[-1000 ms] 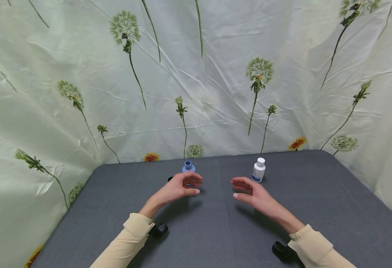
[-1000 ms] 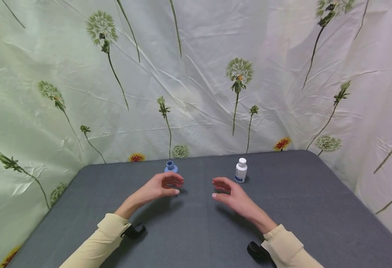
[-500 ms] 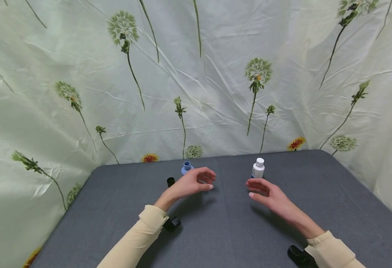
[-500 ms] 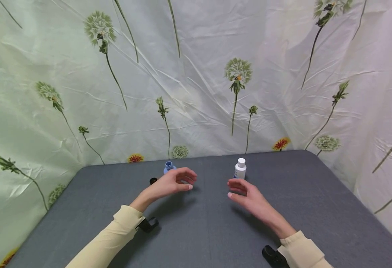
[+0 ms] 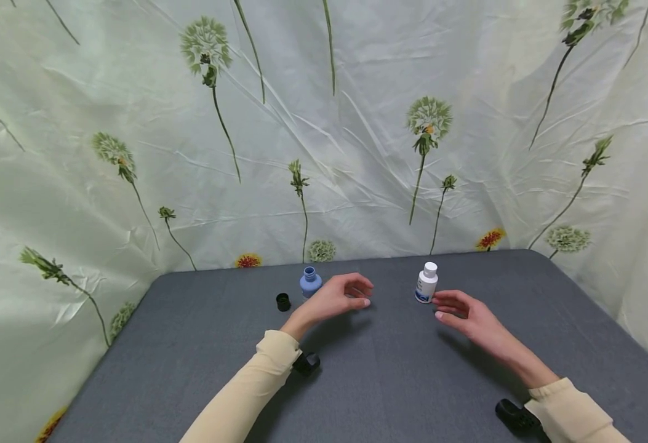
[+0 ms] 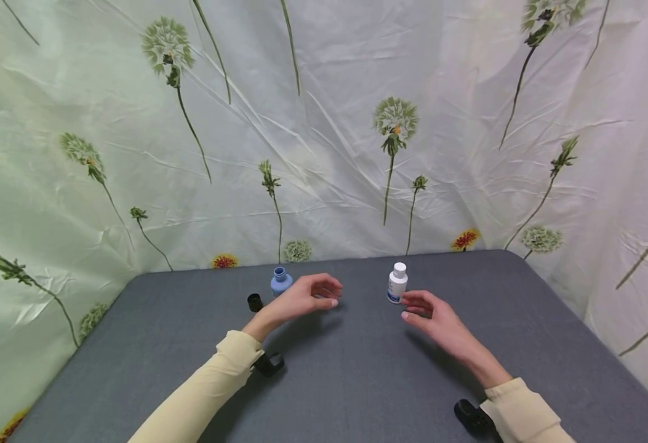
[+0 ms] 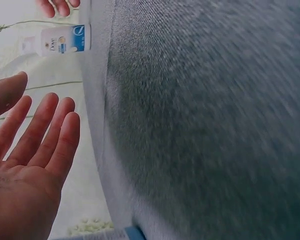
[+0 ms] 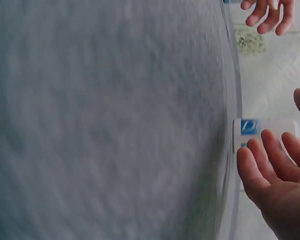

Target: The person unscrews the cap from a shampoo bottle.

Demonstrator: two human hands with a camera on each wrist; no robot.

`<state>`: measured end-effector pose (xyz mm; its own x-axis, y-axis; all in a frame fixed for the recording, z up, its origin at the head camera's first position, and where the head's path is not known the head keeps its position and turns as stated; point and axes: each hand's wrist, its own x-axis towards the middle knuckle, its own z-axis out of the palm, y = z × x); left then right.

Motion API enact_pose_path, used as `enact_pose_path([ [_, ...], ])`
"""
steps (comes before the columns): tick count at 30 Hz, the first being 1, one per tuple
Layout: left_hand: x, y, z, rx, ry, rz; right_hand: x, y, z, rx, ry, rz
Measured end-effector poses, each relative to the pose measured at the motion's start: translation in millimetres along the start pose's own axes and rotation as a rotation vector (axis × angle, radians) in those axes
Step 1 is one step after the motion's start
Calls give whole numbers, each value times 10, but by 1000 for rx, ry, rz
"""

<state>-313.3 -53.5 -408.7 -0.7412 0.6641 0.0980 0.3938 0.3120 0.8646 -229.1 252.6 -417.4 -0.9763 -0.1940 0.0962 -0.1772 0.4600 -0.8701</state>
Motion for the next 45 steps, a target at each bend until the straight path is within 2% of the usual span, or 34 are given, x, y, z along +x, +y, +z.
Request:
enact_pose_path([
  [8, 186, -3, 135, -8, 11, 2, 115, 107, -119, -51, 35, -8],
  [13, 336, 26, 214, 8, 61, -3, 210, 101, -136, -62, 64, -23],
  [20, 515, 62, 277, 10, 126, -42, 356, 111, -108, -65, 38, 55],
  [28, 682, 97, 349, 2, 174, -37, 447, 180, -112, 24, 3, 75],
  [34, 825, 150, 460, -56, 210, -6, 472, 200, -126, 95, -24, 72],
  [39, 935, 197, 567, -73, 215, 27, 480, 197, -127, 112, -42, 57],
  [45, 998, 291, 665, -91, 225, 13, 498, 190, -125, 115, -57, 64],
])
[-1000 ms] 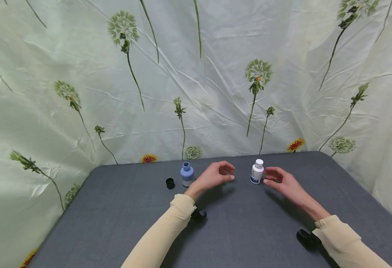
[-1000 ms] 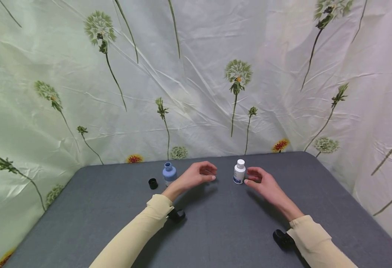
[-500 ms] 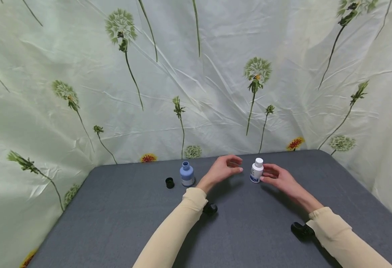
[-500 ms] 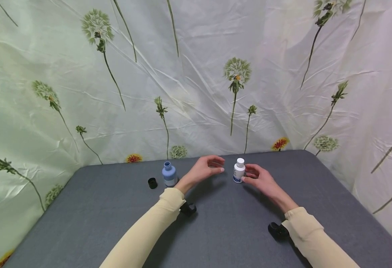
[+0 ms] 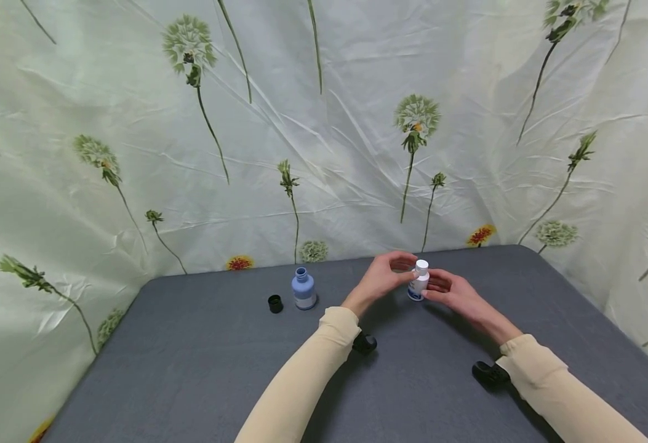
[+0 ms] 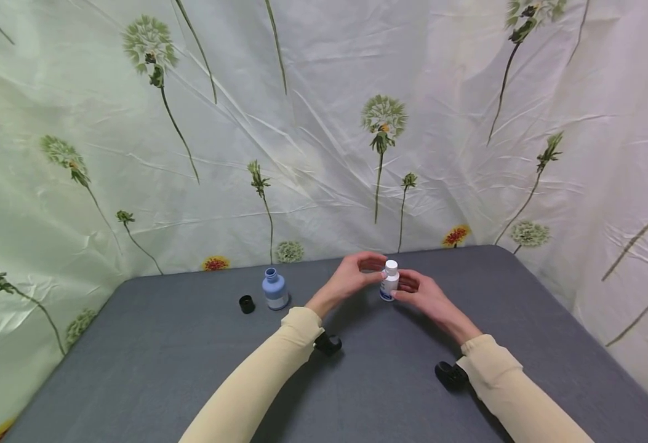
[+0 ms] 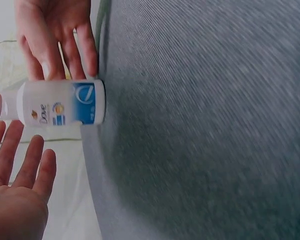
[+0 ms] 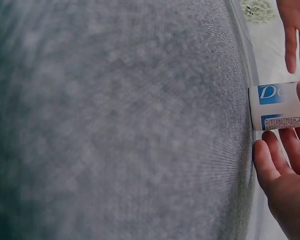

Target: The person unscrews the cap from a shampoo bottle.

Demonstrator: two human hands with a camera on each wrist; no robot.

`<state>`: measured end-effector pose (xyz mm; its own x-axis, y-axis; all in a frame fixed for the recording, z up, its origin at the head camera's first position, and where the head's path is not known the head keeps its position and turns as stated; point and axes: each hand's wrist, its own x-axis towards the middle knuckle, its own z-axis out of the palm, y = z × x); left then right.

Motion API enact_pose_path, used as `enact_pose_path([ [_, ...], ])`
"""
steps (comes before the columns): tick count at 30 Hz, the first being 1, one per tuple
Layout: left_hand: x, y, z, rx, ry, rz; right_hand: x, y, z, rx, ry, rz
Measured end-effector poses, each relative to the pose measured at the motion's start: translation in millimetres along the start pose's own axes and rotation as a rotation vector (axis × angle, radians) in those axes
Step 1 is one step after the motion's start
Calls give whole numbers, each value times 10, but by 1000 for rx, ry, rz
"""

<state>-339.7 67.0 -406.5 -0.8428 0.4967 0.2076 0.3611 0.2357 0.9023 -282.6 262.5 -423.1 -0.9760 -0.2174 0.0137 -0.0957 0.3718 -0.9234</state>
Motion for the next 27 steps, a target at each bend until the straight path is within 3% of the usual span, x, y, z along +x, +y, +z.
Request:
enact_pose_path([
  [6, 37, 19, 63, -20, 14, -8, 34, 39, -11, 13, 2, -25],
  [18, 36, 5, 121, -152, 46, -49, 47, 81, -29, 52, -11, -4],
  [27, 26, -20, 117, -163, 54, -61, 48, 80, -14, 38, 6, -9],
])
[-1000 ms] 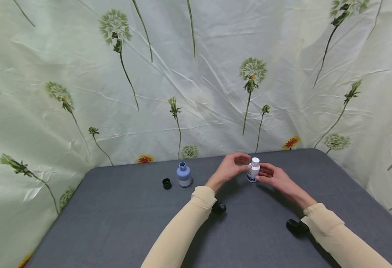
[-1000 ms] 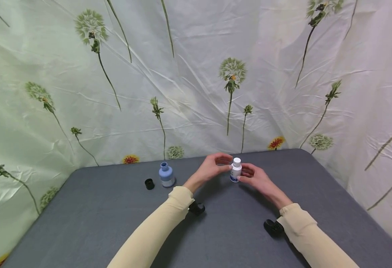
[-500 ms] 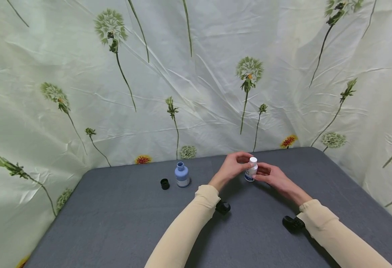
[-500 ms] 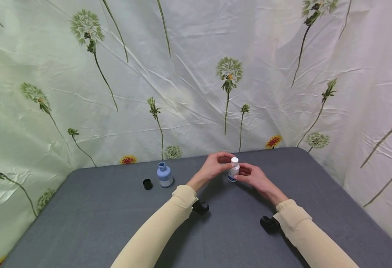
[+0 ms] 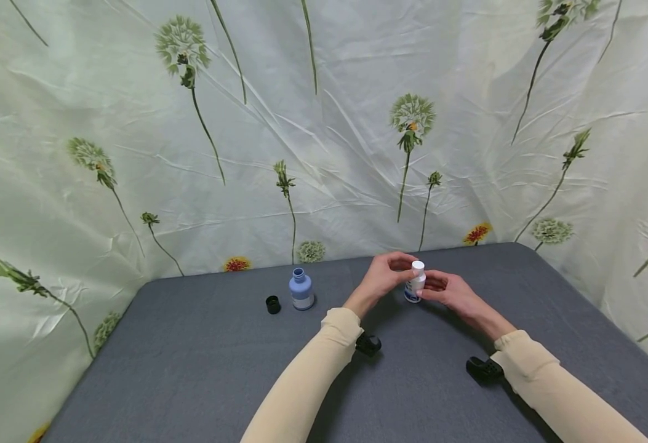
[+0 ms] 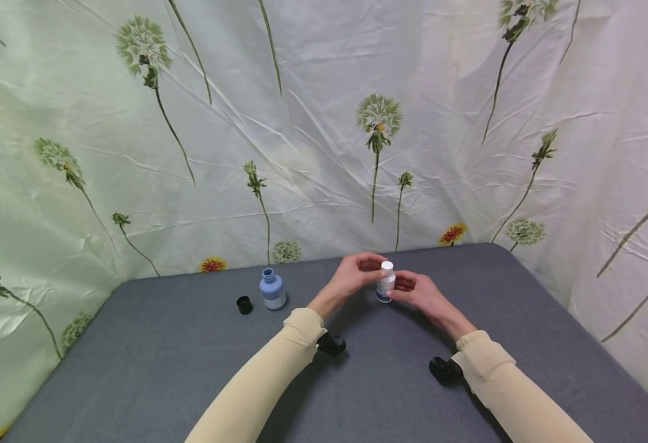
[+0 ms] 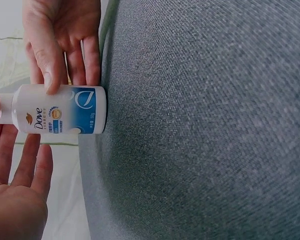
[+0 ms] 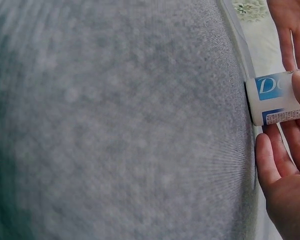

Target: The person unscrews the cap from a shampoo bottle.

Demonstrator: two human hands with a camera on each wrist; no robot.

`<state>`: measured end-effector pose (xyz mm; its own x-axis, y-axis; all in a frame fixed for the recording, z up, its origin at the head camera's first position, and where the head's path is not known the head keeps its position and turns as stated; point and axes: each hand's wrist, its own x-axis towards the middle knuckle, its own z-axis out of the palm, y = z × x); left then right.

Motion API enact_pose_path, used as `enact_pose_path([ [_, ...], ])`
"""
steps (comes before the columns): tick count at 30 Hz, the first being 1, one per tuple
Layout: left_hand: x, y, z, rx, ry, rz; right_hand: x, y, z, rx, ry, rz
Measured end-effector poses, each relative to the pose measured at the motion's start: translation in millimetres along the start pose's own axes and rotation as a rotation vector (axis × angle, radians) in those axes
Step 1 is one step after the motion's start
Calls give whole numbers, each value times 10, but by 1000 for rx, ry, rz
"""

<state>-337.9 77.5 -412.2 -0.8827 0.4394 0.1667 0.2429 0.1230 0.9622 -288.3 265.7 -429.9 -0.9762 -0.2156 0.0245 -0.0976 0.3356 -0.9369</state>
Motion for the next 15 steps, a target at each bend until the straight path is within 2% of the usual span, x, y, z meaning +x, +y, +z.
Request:
enact_pose_path([
  [7, -43, 6, -48, -41, -14, -1, 1, -23, 31, -33, -6, -3],
  [15, -108, 22, -88, -33, -17, 16, -73, -101, 97, -43, 3, -14],
])
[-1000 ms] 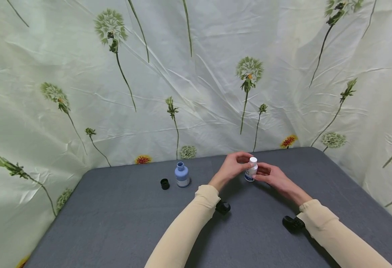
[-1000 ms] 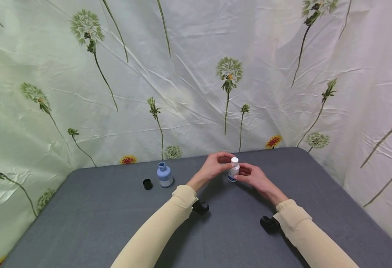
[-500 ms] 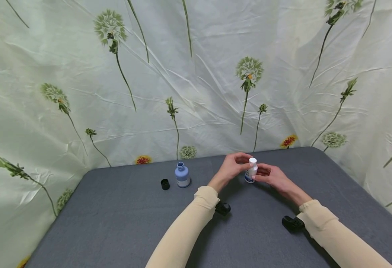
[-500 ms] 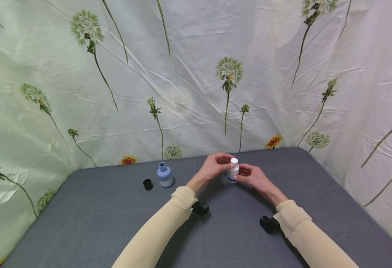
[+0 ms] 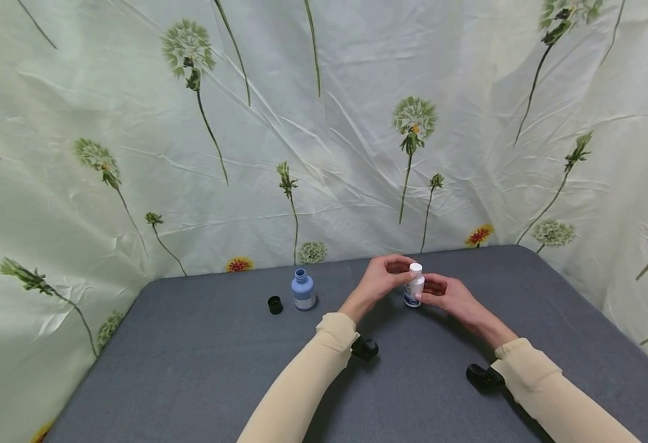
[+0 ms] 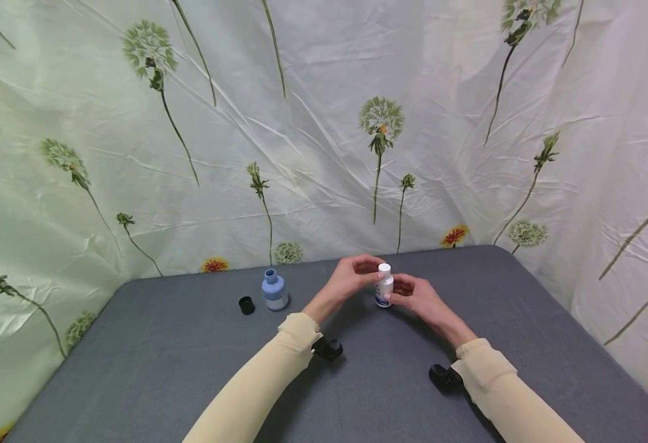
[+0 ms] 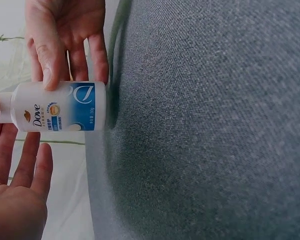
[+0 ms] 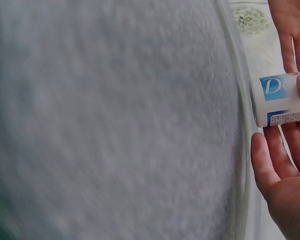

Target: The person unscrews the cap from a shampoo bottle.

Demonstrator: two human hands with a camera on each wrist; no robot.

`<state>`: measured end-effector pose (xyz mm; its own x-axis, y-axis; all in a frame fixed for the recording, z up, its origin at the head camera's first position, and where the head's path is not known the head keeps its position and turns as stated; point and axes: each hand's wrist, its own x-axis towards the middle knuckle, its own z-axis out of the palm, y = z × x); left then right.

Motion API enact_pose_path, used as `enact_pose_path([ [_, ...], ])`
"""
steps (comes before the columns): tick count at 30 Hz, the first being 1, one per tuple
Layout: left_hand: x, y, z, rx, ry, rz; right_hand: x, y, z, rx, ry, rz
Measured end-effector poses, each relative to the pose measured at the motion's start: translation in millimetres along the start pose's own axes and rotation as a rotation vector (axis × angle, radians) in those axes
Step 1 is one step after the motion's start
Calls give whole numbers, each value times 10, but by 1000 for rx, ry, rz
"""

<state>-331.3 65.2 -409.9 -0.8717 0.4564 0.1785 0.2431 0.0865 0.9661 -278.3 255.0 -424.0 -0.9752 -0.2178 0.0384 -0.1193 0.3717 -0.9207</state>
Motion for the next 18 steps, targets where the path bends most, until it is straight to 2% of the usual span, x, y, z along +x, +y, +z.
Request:
enact_pose_path([
  [7, -104, 0, -60, 7, 24, -10, -60, -43, 80, -16, -1, -7],
  [11, -165, -5, -101, 5, 41, 7, -81, -57, 136, -29, 3, -15],
  [18, -278, -27, -184, -29, 55, 14, -102, -128, 275, -18, 4, -19],
])
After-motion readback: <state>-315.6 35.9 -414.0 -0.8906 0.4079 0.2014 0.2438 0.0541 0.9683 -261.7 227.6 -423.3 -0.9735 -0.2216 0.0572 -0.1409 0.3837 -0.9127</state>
